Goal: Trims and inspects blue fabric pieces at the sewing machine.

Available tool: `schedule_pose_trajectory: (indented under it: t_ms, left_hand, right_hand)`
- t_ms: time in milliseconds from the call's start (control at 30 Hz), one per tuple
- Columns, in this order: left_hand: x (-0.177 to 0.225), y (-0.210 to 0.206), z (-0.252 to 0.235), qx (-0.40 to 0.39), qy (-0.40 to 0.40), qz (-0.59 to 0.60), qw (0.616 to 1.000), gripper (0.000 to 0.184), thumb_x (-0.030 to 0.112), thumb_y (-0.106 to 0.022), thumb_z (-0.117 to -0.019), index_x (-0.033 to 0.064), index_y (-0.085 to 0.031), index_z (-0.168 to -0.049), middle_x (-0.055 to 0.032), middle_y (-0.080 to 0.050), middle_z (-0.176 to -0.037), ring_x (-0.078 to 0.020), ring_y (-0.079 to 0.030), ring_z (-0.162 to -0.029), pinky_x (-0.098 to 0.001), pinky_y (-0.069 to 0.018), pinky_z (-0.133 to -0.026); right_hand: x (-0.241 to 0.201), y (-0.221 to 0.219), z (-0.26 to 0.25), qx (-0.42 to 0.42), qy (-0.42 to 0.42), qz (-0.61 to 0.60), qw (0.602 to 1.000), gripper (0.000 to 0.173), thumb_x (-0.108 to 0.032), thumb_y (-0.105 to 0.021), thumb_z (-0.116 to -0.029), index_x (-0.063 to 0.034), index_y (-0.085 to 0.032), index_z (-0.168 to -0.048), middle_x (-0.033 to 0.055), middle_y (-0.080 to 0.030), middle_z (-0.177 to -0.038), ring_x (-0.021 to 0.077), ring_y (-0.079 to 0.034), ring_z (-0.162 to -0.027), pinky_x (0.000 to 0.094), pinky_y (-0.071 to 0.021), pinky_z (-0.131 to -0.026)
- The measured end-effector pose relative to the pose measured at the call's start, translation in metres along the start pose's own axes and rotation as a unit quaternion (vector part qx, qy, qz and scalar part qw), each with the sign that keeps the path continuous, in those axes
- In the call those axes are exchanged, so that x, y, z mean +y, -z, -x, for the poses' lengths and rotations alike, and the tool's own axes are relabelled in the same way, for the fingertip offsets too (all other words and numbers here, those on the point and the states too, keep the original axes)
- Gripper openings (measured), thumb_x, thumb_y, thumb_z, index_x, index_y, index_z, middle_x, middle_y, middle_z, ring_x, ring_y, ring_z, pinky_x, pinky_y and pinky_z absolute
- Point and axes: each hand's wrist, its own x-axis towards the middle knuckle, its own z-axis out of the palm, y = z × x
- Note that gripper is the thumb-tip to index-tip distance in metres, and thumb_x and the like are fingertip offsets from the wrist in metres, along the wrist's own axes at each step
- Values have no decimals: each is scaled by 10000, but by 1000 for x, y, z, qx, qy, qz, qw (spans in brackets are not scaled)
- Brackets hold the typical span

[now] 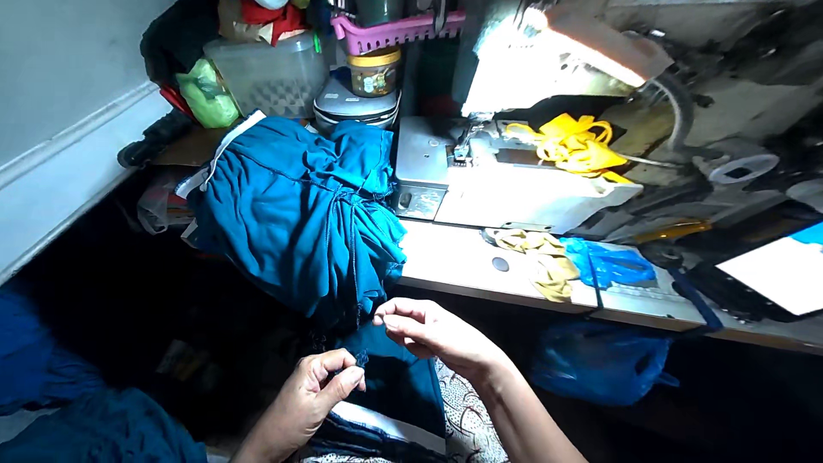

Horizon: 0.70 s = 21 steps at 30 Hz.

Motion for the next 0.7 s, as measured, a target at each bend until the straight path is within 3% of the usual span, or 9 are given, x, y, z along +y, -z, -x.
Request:
schedule_pose_trajectory:
  t_ms: [100,200,267,333,400,567,700]
  left_hand:
    - [0,-3,-3,3,-7,14,1000,191,218,-580,-1034,134,-690,-902,128,-568,-729,77,-454,-597,-100,-375,-540]
    - [0,-10,-8,7,-7,10,1000,193,215,-587,-1027,124,-707,-906,123,-585,-748,69,-468,-620,-111,-390,-564]
    - [2,-13,-12,42,11,14,999,180,185,-599,-1008,126,-746,-921,133,-614,-737,73,-476,-592,-114,-398,-544]
    - [4,-7,-14,64,28,20,997,176,144,-586,-997,117,-752,-945,122,-644,-764,64,-485,-584,-120,-406,-532]
    - [3,3,-15,46,25,6,999,176,158,-576,-998,129,-740,-940,124,-639,-783,65,-487,-605,-117,-402,-543]
    - [2,-2,-17,-20,31,-4,999,176,212,-595,-1013,146,-716,-903,147,-559,-704,75,-445,-575,-112,-366,-529]
    - [1,0,-22,31,33,-3,999,201,144,-544,-1000,116,-729,-928,118,-637,-783,52,-511,-623,-132,-430,-566]
  right_hand:
    - [0,-11,-6,60,-3,-41,997,222,-283,-575,-1032,-120,-691,-1127,-113,-479,-674,-48,-384,-493,115,-328,-447]
    - [-9,-33,-21,104,5,-39,994,195,-263,-609,-1022,-97,-708,-1042,-99,-467,-614,-39,-362,-462,130,-300,-432]
    - [-15,-45,-23,124,27,-17,992,166,-262,-650,-999,-110,-707,-964,-86,-528,-658,-34,-400,-498,139,-319,-457]
    - [-16,-52,-17,141,63,-1,988,127,-228,-681,-962,-110,-711,-998,-70,-640,-792,-26,-501,-585,146,-401,-517]
    - [-12,-52,-13,160,88,10,983,138,-214,-680,-955,-109,-703,-1042,-65,-643,-834,-27,-508,-596,142,-410,-517]
    - [-11,-50,-12,198,54,-10,979,92,-144,-638,-985,-82,-706,-982,-74,-588,-727,-34,-410,-497,141,-340,-455]
    - [-6,-57,-2,195,104,62,973,111,-152,-629,-971,-89,-718,-993,-89,-629,-786,-47,-484,-570,132,-390,-503]
